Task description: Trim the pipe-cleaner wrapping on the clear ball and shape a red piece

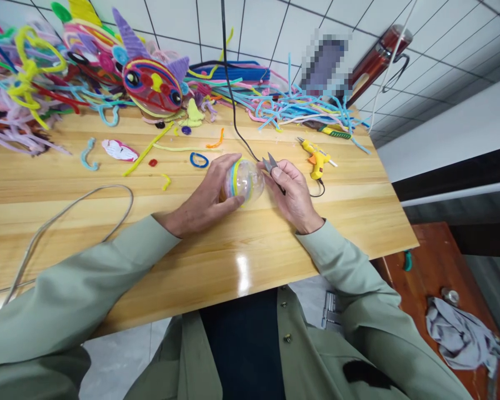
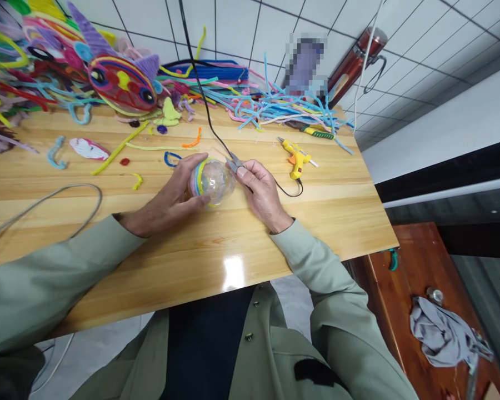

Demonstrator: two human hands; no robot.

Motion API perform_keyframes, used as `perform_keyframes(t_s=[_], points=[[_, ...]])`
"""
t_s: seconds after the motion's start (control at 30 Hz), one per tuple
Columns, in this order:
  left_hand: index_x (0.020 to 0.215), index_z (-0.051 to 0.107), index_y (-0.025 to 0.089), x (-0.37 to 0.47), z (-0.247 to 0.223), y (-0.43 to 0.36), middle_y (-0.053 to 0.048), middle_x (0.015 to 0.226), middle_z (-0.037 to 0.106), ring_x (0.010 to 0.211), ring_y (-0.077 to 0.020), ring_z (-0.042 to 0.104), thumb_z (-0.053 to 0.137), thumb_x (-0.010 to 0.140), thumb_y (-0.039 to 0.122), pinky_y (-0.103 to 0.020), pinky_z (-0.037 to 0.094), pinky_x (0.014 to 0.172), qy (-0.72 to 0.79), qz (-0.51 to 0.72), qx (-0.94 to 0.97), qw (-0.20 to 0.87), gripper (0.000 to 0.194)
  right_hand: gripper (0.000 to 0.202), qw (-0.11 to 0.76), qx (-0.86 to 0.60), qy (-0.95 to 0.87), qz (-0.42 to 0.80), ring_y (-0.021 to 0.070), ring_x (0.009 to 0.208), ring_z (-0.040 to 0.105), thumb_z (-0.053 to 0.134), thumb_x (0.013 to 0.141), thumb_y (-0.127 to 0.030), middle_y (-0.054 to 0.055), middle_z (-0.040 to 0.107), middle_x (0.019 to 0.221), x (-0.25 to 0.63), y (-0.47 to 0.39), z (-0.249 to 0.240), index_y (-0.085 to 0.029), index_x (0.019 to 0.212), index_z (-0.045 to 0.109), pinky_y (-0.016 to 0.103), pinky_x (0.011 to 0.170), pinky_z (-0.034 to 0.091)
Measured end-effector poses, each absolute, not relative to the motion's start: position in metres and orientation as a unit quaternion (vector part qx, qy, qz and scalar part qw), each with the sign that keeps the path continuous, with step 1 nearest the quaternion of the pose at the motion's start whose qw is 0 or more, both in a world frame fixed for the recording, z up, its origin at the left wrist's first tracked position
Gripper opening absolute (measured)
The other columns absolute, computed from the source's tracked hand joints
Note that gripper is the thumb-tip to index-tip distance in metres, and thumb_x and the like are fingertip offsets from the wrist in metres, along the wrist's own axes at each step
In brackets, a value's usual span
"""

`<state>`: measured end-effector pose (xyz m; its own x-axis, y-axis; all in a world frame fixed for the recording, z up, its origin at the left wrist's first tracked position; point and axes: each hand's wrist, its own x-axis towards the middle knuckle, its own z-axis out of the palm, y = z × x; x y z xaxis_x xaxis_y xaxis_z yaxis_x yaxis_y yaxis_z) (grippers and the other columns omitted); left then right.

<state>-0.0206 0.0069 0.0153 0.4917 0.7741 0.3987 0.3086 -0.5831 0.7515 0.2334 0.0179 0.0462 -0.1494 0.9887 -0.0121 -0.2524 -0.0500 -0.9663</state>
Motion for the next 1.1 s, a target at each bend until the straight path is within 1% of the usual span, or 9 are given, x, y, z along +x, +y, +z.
perform_keyframes(t_s=[0.2,0.4,0.6,0.77,0.9,0.97,1.0,1.07,1.1], points=[[0.178,0.037,0.023,-0.019,0.017,0.007,-0.018,0.183,0.041,0.176,-0.0376,0.034,0.046,0.119,0.069,-0.059,0.026,0.149,0.338,0.389,0.786,0.342,0.075,0.048,0.515,-0.41,-0.458,0.598,0.0249,0.124,0.077,0.103,0.077,-0.064,0.001,0.085,0.108,0.234,0.019,0.044,-0.03,0.085,0.071,0.041,0.119,0.058],[0.17,0.046,0.025,-0.013,0.019,0.005,-0.019,0.174,0.051,0.169,-0.0378,0.045,0.062,0.111,0.076,-0.058,0.035,0.146,0.356,0.408,0.771,0.335,0.08,0.052,0.514,-0.42,-0.471,0.581,0.0271,0.123,0.075,0.102,0.076,-0.066,0.003,0.084,0.11,0.233,0.02,0.042,-0.029,0.083,0.067,0.044,0.116,0.059],[0.168,0.048,0.025,-0.012,0.02,0.006,-0.018,0.171,0.054,0.163,-0.0379,0.051,0.058,0.113,0.075,-0.06,0.04,0.143,0.362,0.41,0.767,0.336,0.075,0.054,0.512,-0.42,-0.478,0.577,0.0264,0.122,0.075,0.102,0.076,-0.068,0.002,0.084,0.115,0.233,0.018,0.042,-0.029,0.083,0.065,0.044,0.118,0.059],[0.168,0.047,0.023,-0.011,0.021,0.005,-0.019,0.167,0.057,0.159,-0.039,0.053,0.062,0.109,0.081,-0.061,0.043,0.139,0.38,0.406,0.777,0.296,0.084,0.051,0.512,-0.405,-0.483,0.584,0.0266,0.128,0.075,0.102,0.077,-0.067,0.001,0.084,0.114,0.231,0.016,0.044,-0.03,0.084,0.068,0.046,0.127,0.054],[0.161,0.051,0.026,-0.011,0.018,0.005,-0.016,0.159,0.061,0.154,-0.0387,0.055,0.071,0.107,0.071,-0.063,0.044,0.136,0.386,0.434,0.779,0.235,0.073,0.046,0.515,-0.389,-0.502,0.575,0.0273,0.128,0.075,0.102,0.079,-0.065,0.002,0.083,0.118,0.23,0.015,0.048,-0.03,0.084,0.071,0.046,0.126,0.054],[0.157,0.051,0.029,-0.012,0.017,0.006,-0.015,0.157,0.06,0.154,-0.0392,0.053,0.075,0.104,0.068,-0.065,0.042,0.137,0.394,0.44,0.775,0.224,0.07,0.045,0.517,-0.406,-0.521,0.545,0.0266,0.119,0.076,0.1,0.081,-0.064,0.002,0.081,0.114,0.233,0.015,0.051,-0.029,0.083,0.071,0.046,0.119,0.058],[0.157,0.051,0.03,-0.012,0.016,0.007,-0.015,0.157,0.059,0.155,-0.0393,0.052,0.076,0.103,0.069,-0.065,0.042,0.137,0.397,0.441,0.773,0.224,0.07,0.045,0.515,-0.417,-0.531,0.528,0.0252,0.109,0.076,0.099,0.082,-0.064,0.001,0.08,0.106,0.235,0.015,0.052,-0.029,0.082,0.071,0.045,0.111,0.061],[0.155,0.05,0.031,-0.014,0.016,0.008,-0.015,0.158,0.057,0.157,-0.0393,0.051,0.076,0.103,0.072,-0.065,0.041,0.139,0.394,0.446,0.77,0.232,0.071,0.045,0.498,-0.43,-0.551,0.514,0.0204,0.084,0.071,0.096,0.085,-0.065,-0.001,0.073,0.084,0.239,0.014,0.054,-0.028,0.081,0.07,0.04,0.09,0.062],[0.154,0.049,0.031,-0.015,0.016,0.008,-0.015,0.158,0.057,0.158,-0.0393,0.051,0.075,0.103,0.073,-0.065,0.04,0.139,0.391,0.448,0.768,0.239,0.071,0.046,0.483,-0.43,-0.559,0.52,0.0177,0.072,0.064,0.095,0.086,-0.066,-0.003,0.069,0.074,0.241,0.014,0.055,-0.028,0.08,0.07,0.037,0.079,0.059]])
